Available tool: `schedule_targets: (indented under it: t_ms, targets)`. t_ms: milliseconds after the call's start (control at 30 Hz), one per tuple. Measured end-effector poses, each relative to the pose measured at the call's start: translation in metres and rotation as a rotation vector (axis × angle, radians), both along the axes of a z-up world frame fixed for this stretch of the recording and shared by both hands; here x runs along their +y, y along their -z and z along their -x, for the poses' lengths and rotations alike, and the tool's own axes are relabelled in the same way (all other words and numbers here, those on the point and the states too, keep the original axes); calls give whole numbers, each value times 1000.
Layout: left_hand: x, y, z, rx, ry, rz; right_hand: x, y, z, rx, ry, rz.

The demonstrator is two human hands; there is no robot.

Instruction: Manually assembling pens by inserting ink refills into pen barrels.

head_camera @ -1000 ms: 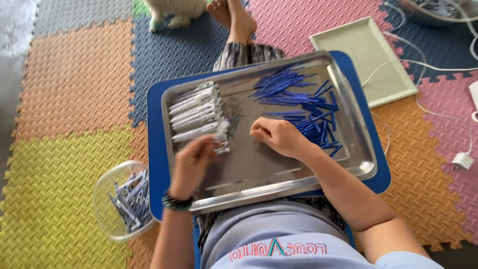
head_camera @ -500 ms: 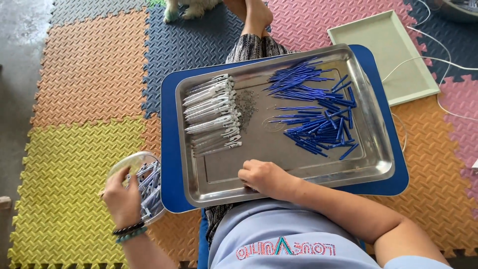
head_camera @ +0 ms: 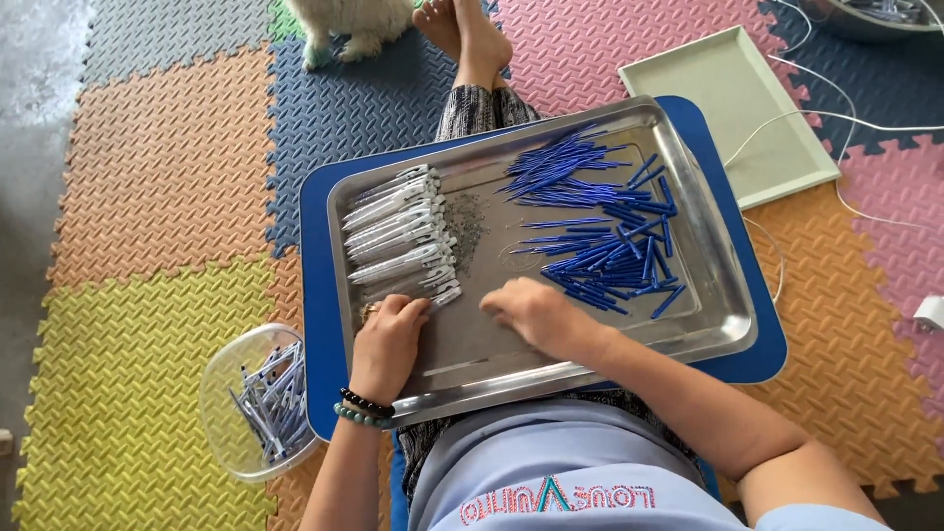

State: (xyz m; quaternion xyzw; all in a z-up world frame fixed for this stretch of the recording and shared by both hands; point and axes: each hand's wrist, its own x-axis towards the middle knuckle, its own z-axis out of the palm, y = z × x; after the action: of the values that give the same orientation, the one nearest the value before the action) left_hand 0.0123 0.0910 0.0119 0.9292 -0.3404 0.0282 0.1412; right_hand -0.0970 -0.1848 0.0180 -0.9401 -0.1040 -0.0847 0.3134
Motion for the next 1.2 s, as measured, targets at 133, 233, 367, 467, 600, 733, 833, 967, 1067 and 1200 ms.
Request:
schedule_targets:
  t_ms: [133,233,367,467,600,733,833,967,1067,1200]
  targets:
    - [-46,-38,11,348,94,419,-33,-29,-22,-136,89,-265]
    - [-77,-28,13,578,81,637,-46,-47,-37,-49,296,-582]
    - [-94,-2,10,797,11,812,-52,-24,-48,24,347,-915]
    - [-92,9,14,874,-20,848,-47,-20,-46,70,341,-1009]
    - [-91,12,15,918,-36,862,-46,-16,-47,60,300,-986]
    - [-91,19,16,920,-41,873,-47,-19,-44,77,321,-1022]
    - [-90,20,15,922,-33,881,-48,-15,-43,90,311,-991]
    - [-89,19,14,931,-42,892,-46,-21,-40,103,290,-911]
    - [-88,18,13,939,-39,900,-43,-29,-34,69,271,-793]
    - [-90,14,14,977,-53,954,-52,-31,-35,-24,287,-615]
